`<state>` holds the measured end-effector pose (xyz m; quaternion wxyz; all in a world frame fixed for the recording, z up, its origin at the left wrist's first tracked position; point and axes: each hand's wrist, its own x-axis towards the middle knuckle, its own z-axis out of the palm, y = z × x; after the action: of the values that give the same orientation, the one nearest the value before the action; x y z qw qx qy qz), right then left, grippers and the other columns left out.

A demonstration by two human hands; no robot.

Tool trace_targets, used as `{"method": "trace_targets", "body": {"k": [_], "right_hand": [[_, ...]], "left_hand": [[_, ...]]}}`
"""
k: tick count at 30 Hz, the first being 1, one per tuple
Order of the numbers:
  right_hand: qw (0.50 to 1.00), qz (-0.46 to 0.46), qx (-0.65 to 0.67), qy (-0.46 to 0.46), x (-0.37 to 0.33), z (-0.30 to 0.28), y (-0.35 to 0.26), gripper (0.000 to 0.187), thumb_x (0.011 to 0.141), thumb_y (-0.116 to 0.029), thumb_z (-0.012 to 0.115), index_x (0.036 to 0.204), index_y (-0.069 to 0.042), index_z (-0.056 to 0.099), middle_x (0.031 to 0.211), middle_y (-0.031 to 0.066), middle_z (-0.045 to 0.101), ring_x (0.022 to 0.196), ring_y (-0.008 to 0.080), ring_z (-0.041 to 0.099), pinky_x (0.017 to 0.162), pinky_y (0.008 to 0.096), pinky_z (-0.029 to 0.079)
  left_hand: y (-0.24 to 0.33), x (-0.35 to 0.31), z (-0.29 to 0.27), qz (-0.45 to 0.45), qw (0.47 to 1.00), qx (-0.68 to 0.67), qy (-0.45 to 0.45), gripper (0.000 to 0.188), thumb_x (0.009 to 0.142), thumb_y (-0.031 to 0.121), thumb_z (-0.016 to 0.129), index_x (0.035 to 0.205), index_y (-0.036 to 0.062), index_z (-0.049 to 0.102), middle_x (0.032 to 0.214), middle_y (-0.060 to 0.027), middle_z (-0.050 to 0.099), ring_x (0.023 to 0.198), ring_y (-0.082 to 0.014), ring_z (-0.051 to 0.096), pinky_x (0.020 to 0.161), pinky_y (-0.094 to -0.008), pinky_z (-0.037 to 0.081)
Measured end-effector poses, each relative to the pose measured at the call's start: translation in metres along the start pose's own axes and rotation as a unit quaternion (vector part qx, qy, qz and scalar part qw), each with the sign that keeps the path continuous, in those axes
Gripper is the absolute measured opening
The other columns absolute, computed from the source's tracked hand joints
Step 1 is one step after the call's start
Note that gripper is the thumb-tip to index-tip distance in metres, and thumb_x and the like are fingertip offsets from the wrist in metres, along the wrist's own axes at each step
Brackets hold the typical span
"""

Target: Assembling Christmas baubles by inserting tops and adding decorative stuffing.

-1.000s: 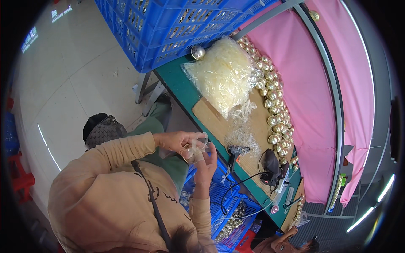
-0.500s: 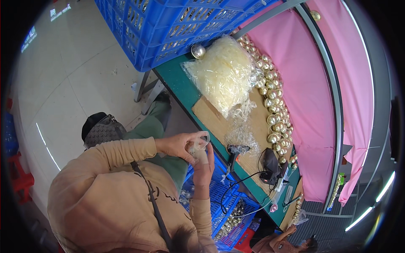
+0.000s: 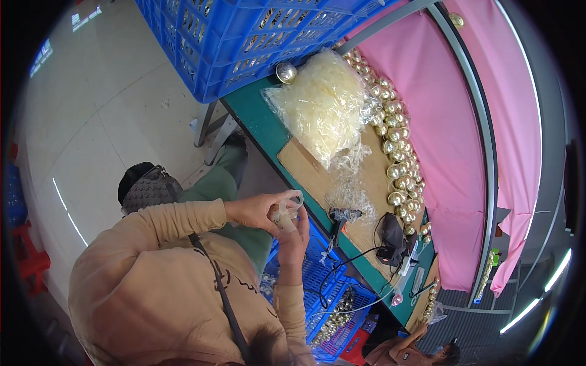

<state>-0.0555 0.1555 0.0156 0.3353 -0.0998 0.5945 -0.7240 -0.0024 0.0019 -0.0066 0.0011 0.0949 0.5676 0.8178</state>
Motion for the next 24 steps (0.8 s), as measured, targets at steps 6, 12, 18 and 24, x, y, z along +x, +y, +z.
{"method": "trace_targets", "body": {"k": [6,12,18,24], "right_hand": [[0.996,-0.02,-0.082,0.011,0.004,0.002,0.001,0.069,0.082,-0.012,0.054,0.138,0.003,0.017,0.13,0.0177,0.045,0.114,0.0243,0.05,0.088,0.0333,0.046],[0.98,0.071,0.152,-0.107,0.003,-0.007,-0.006,0.068,0.087,-0.015,0.051,0.141,-0.002,0.013,0.137,0.0177,0.037,0.119,0.0256,0.046,0.092,0.0344,0.043],[0.999,0.001,-0.025,-0.028,-0.006,-0.01,0.009,0.067,0.087,-0.014,0.051,0.142,-0.006,0.014,0.136,0.017,0.039,0.119,0.0254,0.046,0.094,0.0362,0.042],[0.999,0.022,-0.011,-0.023,-0.011,-0.027,0.007,0.068,0.085,-0.014,0.056,0.141,-0.007,0.018,0.125,0.0151,0.049,0.109,0.0241,0.054,0.082,0.0343,0.05]], "left_hand": [[0.001,0.001,-0.001,-0.021,1.0,0.022,0.006,0.098,0.07,0.002,0.075,0.143,0.0061,0.009,0.135,-0.0171,0.039,0.113,-0.0183,0.047,0.092,-0.0298,0.044],[-0.004,-0.002,-0.006,-0.016,1.0,-0.011,0.021,0.1,0.069,-0.001,0.074,0.143,0.0061,0.007,0.135,-0.019,0.039,0.114,-0.0188,0.047,0.093,-0.0301,0.043],[-0.005,0.001,0.001,-0.014,1.0,-0.025,-0.004,0.105,0.066,0.005,0.078,0.143,0.006,0.006,0.135,-0.0195,0.039,0.115,-0.0197,0.045,0.094,-0.0316,0.041],[-0.007,0.001,0.004,-0.012,0.996,-0.083,-0.027,0.109,0.063,0.005,0.081,0.143,0.0059,0.007,0.139,-0.0183,0.032,0.117,-0.021,0.043,0.091,-0.0338,0.045]]}}
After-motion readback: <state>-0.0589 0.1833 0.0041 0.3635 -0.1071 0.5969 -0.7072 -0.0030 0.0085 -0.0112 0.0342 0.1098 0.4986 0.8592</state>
